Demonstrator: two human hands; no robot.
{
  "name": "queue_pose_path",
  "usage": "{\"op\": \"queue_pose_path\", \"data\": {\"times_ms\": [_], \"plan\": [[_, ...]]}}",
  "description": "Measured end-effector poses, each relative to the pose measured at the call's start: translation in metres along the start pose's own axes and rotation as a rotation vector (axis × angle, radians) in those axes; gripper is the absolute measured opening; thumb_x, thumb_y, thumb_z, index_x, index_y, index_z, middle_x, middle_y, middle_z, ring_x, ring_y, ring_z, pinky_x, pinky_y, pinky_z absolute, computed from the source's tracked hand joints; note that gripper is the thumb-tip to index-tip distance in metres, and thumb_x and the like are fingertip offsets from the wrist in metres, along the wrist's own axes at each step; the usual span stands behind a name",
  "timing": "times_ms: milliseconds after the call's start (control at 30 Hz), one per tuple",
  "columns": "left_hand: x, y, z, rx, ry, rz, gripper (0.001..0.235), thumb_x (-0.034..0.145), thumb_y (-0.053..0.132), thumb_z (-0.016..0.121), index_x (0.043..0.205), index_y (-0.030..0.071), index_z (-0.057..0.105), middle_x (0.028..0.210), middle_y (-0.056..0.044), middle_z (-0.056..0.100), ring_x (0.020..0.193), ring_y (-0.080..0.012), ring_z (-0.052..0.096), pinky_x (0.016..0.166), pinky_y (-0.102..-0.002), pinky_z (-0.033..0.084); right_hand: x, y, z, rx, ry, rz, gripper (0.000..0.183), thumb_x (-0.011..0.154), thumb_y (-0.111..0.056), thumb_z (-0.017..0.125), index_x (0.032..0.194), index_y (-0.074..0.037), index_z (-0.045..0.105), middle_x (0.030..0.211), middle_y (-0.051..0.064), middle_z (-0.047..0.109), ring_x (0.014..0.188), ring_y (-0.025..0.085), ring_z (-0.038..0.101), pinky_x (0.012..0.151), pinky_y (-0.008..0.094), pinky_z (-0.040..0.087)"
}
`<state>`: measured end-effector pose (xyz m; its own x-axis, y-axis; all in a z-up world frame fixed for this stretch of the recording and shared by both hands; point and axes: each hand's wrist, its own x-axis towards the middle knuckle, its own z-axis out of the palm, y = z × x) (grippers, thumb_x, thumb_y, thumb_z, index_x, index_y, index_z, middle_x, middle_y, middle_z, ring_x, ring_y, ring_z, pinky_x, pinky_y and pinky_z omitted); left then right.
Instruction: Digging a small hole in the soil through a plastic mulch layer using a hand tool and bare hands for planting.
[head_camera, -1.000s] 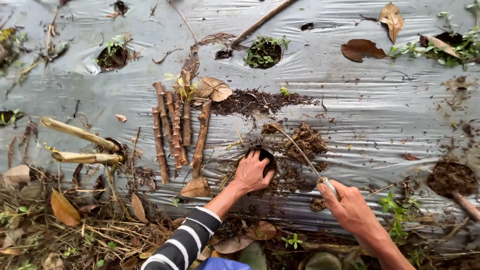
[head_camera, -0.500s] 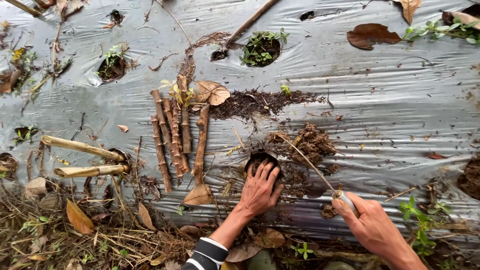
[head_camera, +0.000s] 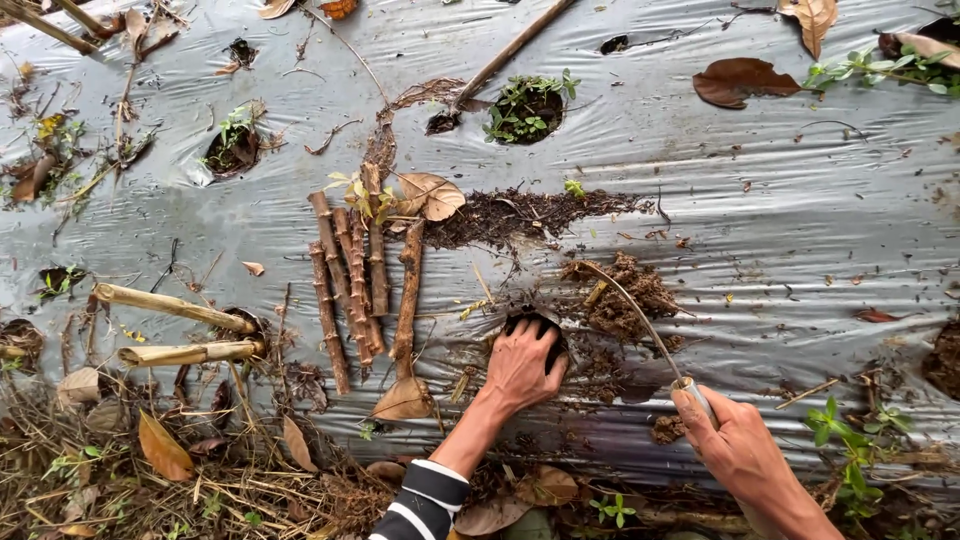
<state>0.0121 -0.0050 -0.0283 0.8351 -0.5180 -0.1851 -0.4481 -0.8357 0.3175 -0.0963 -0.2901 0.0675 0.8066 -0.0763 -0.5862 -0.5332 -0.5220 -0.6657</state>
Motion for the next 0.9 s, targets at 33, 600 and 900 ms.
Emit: {"op": "queue_pose_path", "data": {"times_ms": [33,600,900], "plan": [[0.000,-0.002,0.001,-0.002,0.002,0.000,0.048,0.096,0.044,0.055,0.123,0.006,0.063,0.114,-0.025,0.067,0.107,-0.0379,0.065,0.073,-0.052,0.056,-0.002,0.000,0.000,-0.002,0.001,0.000,0.052,0.095,-0.053,0.047,0.073,-0.010,0.066,0.057,0.007,0.069,0.052,0.020,0.067,0.057,0.032,0.055],[-0.011,0.000,0.003,0.016,0.017,0.051,0.048,0.099,0.044,0.055,0.132,0.009,0.060,0.115,-0.022,0.069,0.108,-0.0355,0.067,0.100,-0.057,0.048,-0.007,0.004,-0.004,0.099,0.028,-0.066,0.048,0.098,-0.047,0.054,0.068,-0.009,0.058,0.053,0.004,0.058,0.044,0.017,0.049,0.045,0.033,0.044],[-0.012,0.002,0.004,0.016,0.026,0.051,0.038,0.098,0.041,0.054,0.115,0.010,0.067,0.092,-0.017,0.072,0.087,-0.0306,0.070,0.080,-0.054,0.055,-0.011,0.008,-0.007,0.107,0.065,-0.081,0.049,0.098,-0.048,0.053,0.068,-0.010,0.057,0.056,0.004,0.055,0.047,0.016,0.048,0.047,0.032,0.041]]}}
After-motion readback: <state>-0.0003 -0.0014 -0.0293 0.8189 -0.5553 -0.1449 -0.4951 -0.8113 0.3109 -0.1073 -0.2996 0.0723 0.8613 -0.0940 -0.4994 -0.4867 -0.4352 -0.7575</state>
